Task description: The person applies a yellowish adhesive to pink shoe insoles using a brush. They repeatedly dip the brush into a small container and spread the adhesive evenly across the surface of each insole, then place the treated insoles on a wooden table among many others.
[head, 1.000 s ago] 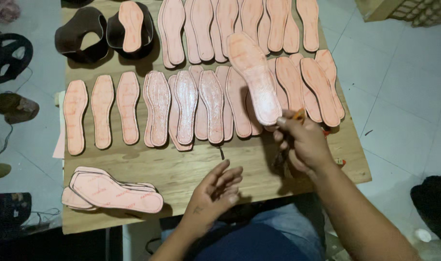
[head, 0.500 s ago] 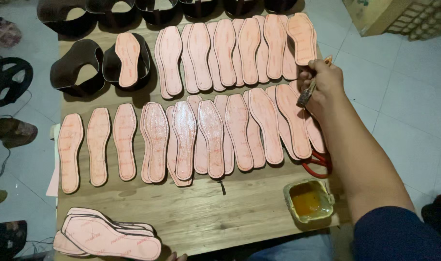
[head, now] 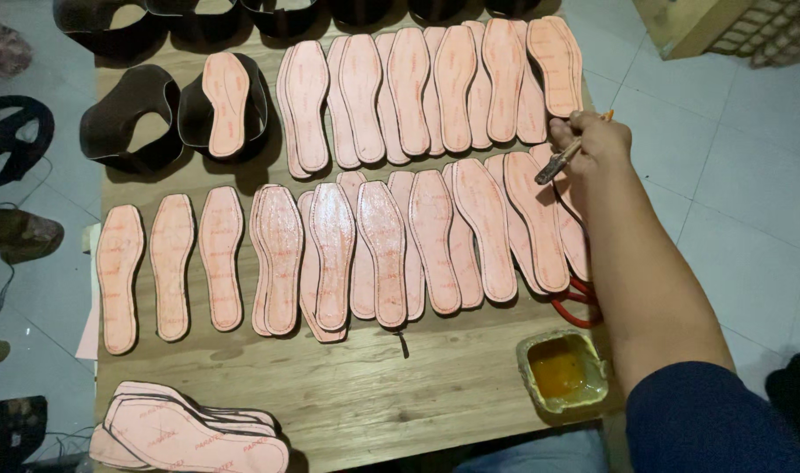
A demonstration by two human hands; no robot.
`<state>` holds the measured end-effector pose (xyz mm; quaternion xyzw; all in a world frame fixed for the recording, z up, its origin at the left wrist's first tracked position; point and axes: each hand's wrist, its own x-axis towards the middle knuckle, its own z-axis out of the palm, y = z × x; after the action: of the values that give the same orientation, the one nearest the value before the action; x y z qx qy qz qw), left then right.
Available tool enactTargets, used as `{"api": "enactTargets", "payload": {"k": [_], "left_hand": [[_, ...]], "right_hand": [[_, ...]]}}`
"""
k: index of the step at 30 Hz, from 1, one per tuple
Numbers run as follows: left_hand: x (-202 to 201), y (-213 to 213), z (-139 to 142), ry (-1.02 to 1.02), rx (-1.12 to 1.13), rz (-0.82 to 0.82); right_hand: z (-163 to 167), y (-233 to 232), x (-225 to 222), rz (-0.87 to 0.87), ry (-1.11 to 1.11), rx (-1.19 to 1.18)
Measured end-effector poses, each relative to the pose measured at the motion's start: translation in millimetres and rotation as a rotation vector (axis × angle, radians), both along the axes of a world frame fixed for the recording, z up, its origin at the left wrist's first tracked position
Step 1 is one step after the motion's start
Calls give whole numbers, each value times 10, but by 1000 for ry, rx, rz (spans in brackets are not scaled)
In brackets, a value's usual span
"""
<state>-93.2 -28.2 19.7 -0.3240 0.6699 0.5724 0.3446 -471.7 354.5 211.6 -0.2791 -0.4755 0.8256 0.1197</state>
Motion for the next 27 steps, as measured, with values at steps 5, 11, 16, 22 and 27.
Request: {"api": "enactTargets", "payload": {"k": [5,11,16,22,27], "left_hand": [[-11,-39,22,23,-2,28],[264,-232,-171,135,0,255],[942,-505,93,330,36,759],[1199,-843,315,656,-265,950],[1009,-1167,279,671,-241,1035]], "right_hand": [[-67,-10,94,-4,-23,-102],[-85,49,226,52,50,-162],[-22,35,833,404,462,-344],[-546,-344,2491,435,340,65],[-1372,-562,3517,624,132,-61]]}}
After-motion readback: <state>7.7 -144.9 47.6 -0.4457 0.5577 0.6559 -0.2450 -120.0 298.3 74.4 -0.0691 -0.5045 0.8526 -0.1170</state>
